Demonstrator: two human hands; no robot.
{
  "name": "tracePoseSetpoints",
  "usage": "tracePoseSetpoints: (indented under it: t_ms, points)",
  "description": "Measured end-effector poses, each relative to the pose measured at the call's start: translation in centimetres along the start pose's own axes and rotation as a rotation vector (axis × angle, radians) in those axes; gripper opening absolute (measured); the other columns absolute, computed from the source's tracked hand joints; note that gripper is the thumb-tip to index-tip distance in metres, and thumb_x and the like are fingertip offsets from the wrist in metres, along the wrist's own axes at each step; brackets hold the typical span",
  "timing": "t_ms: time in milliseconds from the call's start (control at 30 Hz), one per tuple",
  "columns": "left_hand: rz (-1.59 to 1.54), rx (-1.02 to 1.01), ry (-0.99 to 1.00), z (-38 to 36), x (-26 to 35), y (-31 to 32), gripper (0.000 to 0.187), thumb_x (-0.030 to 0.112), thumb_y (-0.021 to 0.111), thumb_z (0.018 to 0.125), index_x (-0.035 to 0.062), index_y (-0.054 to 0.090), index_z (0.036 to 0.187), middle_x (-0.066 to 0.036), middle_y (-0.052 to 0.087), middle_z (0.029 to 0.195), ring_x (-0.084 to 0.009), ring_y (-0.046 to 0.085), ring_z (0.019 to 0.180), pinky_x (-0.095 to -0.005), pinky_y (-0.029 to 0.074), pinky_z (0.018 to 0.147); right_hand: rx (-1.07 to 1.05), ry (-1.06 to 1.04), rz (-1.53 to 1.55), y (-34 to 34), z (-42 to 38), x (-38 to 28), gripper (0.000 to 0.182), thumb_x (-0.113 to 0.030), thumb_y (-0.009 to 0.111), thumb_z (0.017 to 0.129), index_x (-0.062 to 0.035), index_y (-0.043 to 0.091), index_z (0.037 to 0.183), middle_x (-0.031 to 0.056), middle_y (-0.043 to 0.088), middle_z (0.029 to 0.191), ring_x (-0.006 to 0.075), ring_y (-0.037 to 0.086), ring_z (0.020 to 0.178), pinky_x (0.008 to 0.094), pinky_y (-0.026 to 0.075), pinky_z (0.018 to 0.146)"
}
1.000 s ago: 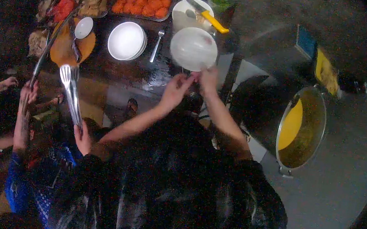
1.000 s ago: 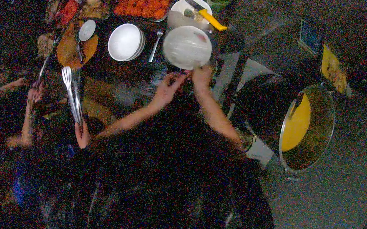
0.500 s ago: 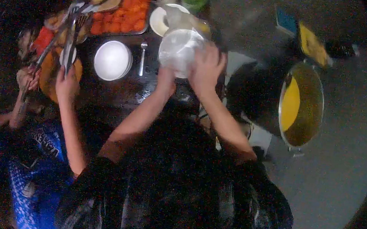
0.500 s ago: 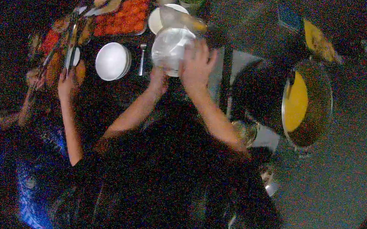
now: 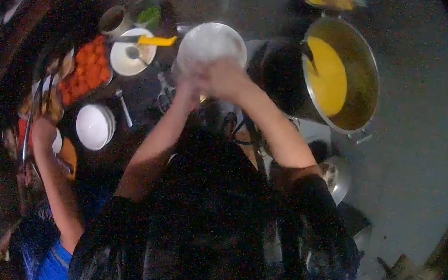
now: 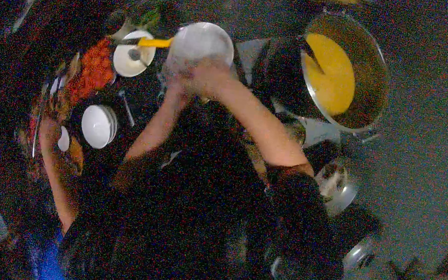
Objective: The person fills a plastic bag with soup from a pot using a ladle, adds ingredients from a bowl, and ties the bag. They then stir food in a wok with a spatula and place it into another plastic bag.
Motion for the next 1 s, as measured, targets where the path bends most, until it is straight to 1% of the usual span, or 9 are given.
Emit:
tracePoseSetpoints:
  t_ms: [67, 200, 233, 433, 567, 633, 767, 900, 1000]
  points:
    - [0.051, 0.025, -0.003, 0.7, 1.2, 2.8, 0.051, 0.037, 0.046, 0.081, 0.0088, 0.031, 0.120, -0.007, 0.041, 0.113, -0.0226, 0.042, 0.103, -0.0368, 0.039, 0.083, -0.015, -0.018, 0.169, -1.2, -1.1, 1.2, 0.053, -0.033, 0.062, 0.065, -0.0028, 0.048, 0.107, 0.0147, 0.049, 0.108, 0.0277, 0.046, 0.099, 0.0372, 0.035, 0.084]
    - [0.126, 0.318, -0.057, 0.7, 4.6, 8.3, 0.057, 0.043, 0.045, 0.080, 0.0082, 0.029, 0.122, -0.009, 0.040, 0.115, -0.0249, 0.042, 0.104, -0.0380, 0.038, 0.084, 0.648, -0.141, 0.123, -9.6, -5.7, 9.9, 0.049, -0.017, 0.066, 0.059, -0.0048, 0.048, 0.104, 0.0134, 0.051, 0.103, 0.0281, 0.049, 0.093, 0.0373, 0.040, 0.076]
    - [0.142, 0.356, -0.058, 1.5, 4.6, 8.7, 0.057, 0.043, 0.045, 0.080, 0.0082, 0.029, 0.122, -0.009, 0.040, 0.115, -0.0249, 0.042, 0.104, -0.0381, 0.038, 0.084, 0.725, 0.128, 0.168, -8.9, -6.6, 14.0, 0.044, -0.021, 0.066, 0.061, -0.0039, 0.050, 0.098, 0.0137, 0.052, 0.097, 0.0289, 0.050, 0.088, 0.0374, 0.041, 0.073]
    - [0.154, 0.311, -0.103, 6.8, 0.2, 5.6, 0.057, 0.042, 0.046, 0.080, 0.0085, 0.029, 0.122, -0.009, 0.040, 0.115, -0.0248, 0.042, 0.104, -0.0382, 0.038, 0.084, 0.061, 0.285, 0.209, 1.1, -8.6, 31.6, 0.047, -0.032, 0.064, 0.064, -0.0016, 0.051, 0.099, 0.0181, 0.053, 0.097, 0.0342, 0.050, 0.089, 0.0397, 0.040, 0.079]
    - [0.164, 0.292, -0.175, 7.7, -2.1, 3.7, 0.056, 0.042, 0.046, 0.080, 0.0086, 0.029, 0.122, -0.009, 0.040, 0.114, -0.0247, 0.042, 0.103, -0.0383, 0.038, 0.084, 0.029, 0.356, 0.245, 2.4, -6.7, 32.6, 0.036, -0.034, 0.062, 0.067, -0.0055, 0.057, 0.087, 0.0160, 0.058, 0.084, 0.0301, 0.055, 0.079, 0.0387, 0.044, 0.071]
    - [0.178, 0.288, -0.200, 7.8, -2.4, 3.3, 0.056, 0.041, 0.046, 0.080, 0.0087, 0.029, 0.122, -0.009, 0.040, 0.114, -0.0247, 0.042, 0.103, -0.0384, 0.038, 0.084, 0.371, 0.476, 0.265, -0.8, -4.8, 31.6, 0.025, -0.029, 0.062, 0.070, -0.0056, 0.057, 0.064, 0.0094, 0.050, 0.052, 0.0248, 0.051, 0.048, 0.0318, 0.041, 0.048]
    - [0.217, 0.256, -0.224, 7.9, -1.6, 2.5, 0.056, 0.041, 0.047, 0.080, 0.0089, 0.029, 0.122, -0.008, 0.041, 0.114, -0.0247, 0.042, 0.103, -0.0385, 0.038, 0.084, 0.513, 0.447, 0.381, -5.5, -3.5, 27.4, 0.027, -0.028, 0.059, 0.073, -0.0060, 0.056, 0.059, 0.0078, 0.047, 0.047, 0.0192, 0.050, 0.043, 0.0286, 0.040, 0.046]
    - [0.258, 0.168, -0.215, 10.2, -2.3, 5.4, 0.056, 0.040, 0.047, 0.080, 0.0091, 0.028, 0.122, -0.008, 0.041, 0.114, -0.0246, 0.043, 0.103, -0.0386, 0.038, 0.084, 0.699, 0.732, 0.799, -12.4, -12.9, 28.8, 0.008, -0.011, 0.056, 0.071, -0.0038, 0.058, 0.075, 0.0049, 0.059, 0.077, 0.0152, 0.053, 0.064, 0.0256, 0.042, 0.057]
    - [0.281, 0.095, -0.199, 12.6, -2.6, 7.9, 0.056, 0.039, 0.047, 0.080, 0.0092, 0.028, 0.122, -0.008, 0.041, 0.114, -0.0245, 0.043, 0.102, -0.0387, 0.038, 0.084, 0.859, 0.322, 0.919, -21.0, -22.0, 28.6, 0.023, -0.024, 0.056, 0.070, -0.0041, 0.051, 0.060, 0.0059, 0.052, 0.063, 0.0173, 0.050, 0.057, 0.0302, 0.041, 0.053]
Point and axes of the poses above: each hand's wrist, its own z-axis towards the middle knuckle, its own y-axis out of the palm, x = y × z, the point moved 2 cm from there along z, towards the middle knuckle
